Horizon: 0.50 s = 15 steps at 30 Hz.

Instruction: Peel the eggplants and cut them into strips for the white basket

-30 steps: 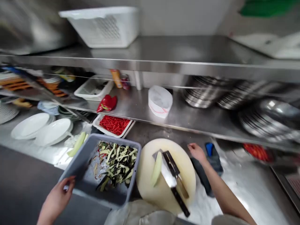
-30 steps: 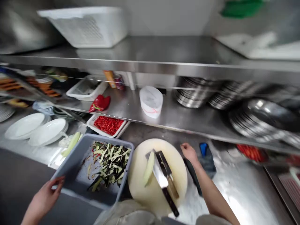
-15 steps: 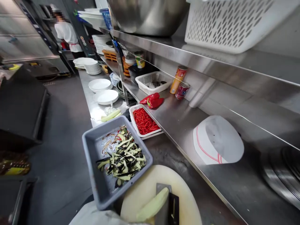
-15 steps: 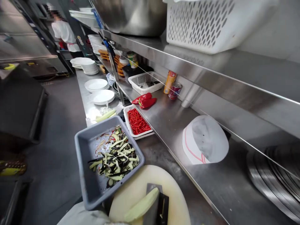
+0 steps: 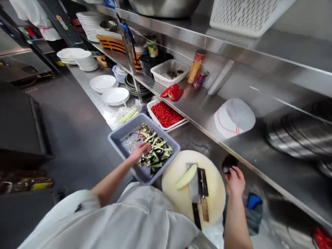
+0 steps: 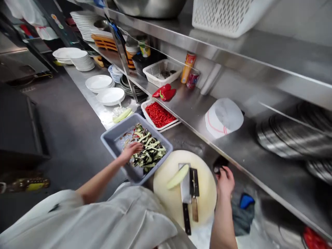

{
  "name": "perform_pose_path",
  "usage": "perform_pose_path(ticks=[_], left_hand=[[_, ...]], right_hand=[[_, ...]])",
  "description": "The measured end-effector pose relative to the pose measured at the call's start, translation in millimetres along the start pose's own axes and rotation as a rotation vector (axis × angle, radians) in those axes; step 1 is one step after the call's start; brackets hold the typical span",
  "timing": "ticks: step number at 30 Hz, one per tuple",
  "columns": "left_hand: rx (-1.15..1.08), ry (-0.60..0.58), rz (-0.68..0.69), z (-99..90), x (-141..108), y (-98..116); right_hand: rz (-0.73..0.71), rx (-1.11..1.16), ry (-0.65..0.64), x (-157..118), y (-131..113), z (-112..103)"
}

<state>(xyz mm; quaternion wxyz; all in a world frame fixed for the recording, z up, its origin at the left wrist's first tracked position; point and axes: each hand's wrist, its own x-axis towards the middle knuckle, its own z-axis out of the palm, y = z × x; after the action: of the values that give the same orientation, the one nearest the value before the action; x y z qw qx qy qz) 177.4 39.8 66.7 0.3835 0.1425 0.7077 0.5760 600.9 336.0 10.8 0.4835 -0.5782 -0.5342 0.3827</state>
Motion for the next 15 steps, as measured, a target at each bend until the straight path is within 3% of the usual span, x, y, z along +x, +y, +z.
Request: perform_pose_path(ticks=[2, 3, 5, 6, 7, 9, 12, 15], left_hand=[[-0.162, -0.296, -0.063, 63.4, 17.1, -16.7], [-0.294, -0.448, -0.094, 90.7, 19.5, -25.0], [-0.472, -0.630, -0.179, 127.7, 17.6, -38.7], [-0.527, -0.667, -0.219, 135.9, 15.9, -43.3], [-0.554, -0.681, -0.251, 137.2, 15.3, -46.5], [-0.550, -0.664, -0.258, 123.7, 20.2, -49.1], [-0.471, -0.635, -0.164, 83.3, 39.7, -48.5], [-0.385, -0.614, -0.098, 40.1, 62.4, -46.1]], right_hand=[[-0.048, -0.080, -0.196, -53.2, -8.6, 18.4], [-0.078, -0.112, -0.371, -78.2, -15.4, 27.7], [-0.108, -0.117, -0.734, -120.1, -27.3, 40.6], [-0.099, -0.101, -0.825, -136.0, -29.6, 42.5], [-0.085, -0.103, -0.840, -148.8, -28.2, 40.7], [-0.061, -0.245, -0.696, -167.6, -14.1, 27.2], [-0.096, -0.711, -0.441, -191.3, 24.7, -3.0], [-0.164, -0.939, -0.302, -214.8, 60.5, -19.0]])
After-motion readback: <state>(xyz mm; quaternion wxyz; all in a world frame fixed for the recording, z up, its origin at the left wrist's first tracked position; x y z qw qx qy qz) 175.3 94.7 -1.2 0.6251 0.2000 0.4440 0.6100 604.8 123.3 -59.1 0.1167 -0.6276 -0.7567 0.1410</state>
